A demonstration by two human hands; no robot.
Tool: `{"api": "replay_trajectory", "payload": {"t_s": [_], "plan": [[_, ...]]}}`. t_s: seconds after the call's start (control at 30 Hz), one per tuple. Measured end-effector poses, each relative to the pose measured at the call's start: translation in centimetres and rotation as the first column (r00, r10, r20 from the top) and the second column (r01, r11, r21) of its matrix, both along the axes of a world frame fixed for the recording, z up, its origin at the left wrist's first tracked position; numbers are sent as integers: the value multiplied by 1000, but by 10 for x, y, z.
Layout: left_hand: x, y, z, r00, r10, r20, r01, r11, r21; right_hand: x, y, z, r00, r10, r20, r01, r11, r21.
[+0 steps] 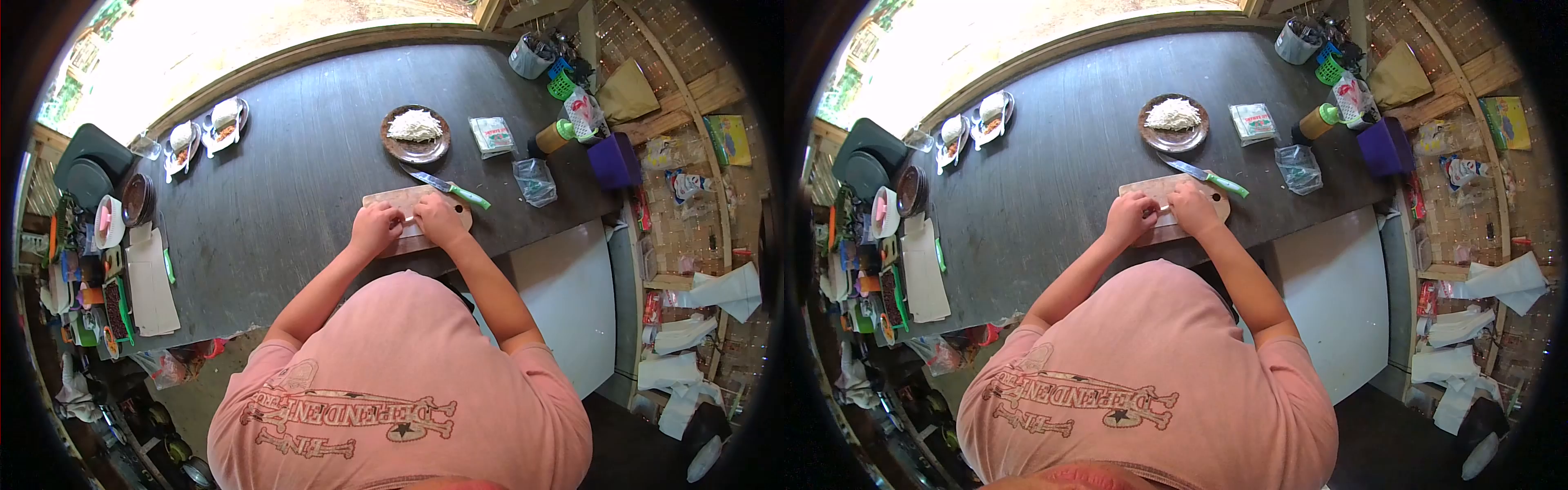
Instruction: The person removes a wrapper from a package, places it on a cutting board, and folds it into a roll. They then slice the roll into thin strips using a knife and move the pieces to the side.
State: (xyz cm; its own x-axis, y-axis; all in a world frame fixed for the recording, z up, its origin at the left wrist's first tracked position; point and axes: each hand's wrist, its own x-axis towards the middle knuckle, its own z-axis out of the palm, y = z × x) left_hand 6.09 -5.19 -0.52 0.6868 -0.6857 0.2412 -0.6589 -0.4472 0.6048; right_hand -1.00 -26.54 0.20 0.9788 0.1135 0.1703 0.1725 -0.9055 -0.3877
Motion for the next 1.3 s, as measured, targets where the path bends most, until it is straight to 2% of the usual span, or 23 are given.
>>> {"api": "replay_trajectory", "payload": {"t_s": [0.2,0.53,0.63,0.7,1.03,1.13,1.23,1.3], "plan": [[0,5,1,999,-51,-15,50,997,-57,-18,11,2,992,0,126,3,1000,-20],[6,15,1,987,-115,-111,103,989,-103,-34,20,2,985,-10,172,24,997,-80],[3,17,1,988,-107,-115,99,992,-78,-39,20,1,986,-1,167,18,995,-98],[1,17,1,995,-99,-20,98,995,-22,-40,20,-1,982,9,190,8,996,-86],[-20,19,14,1000,-22,-17,22,1000,-18,-46,9,14,980,92,176,-77,993,-90],[-27,18,16,993,-37,109,40,999,-29,-51,8,14,986,105,128,-88,987,-134],[-33,17,25,994,-23,105,23,1000,2,-54,7,-1,982,79,170,-67,995,-80],[-30,15,22,999,43,0,-43,999,29,-51,4,-4,962,103,251,-98,995,-33]]}}
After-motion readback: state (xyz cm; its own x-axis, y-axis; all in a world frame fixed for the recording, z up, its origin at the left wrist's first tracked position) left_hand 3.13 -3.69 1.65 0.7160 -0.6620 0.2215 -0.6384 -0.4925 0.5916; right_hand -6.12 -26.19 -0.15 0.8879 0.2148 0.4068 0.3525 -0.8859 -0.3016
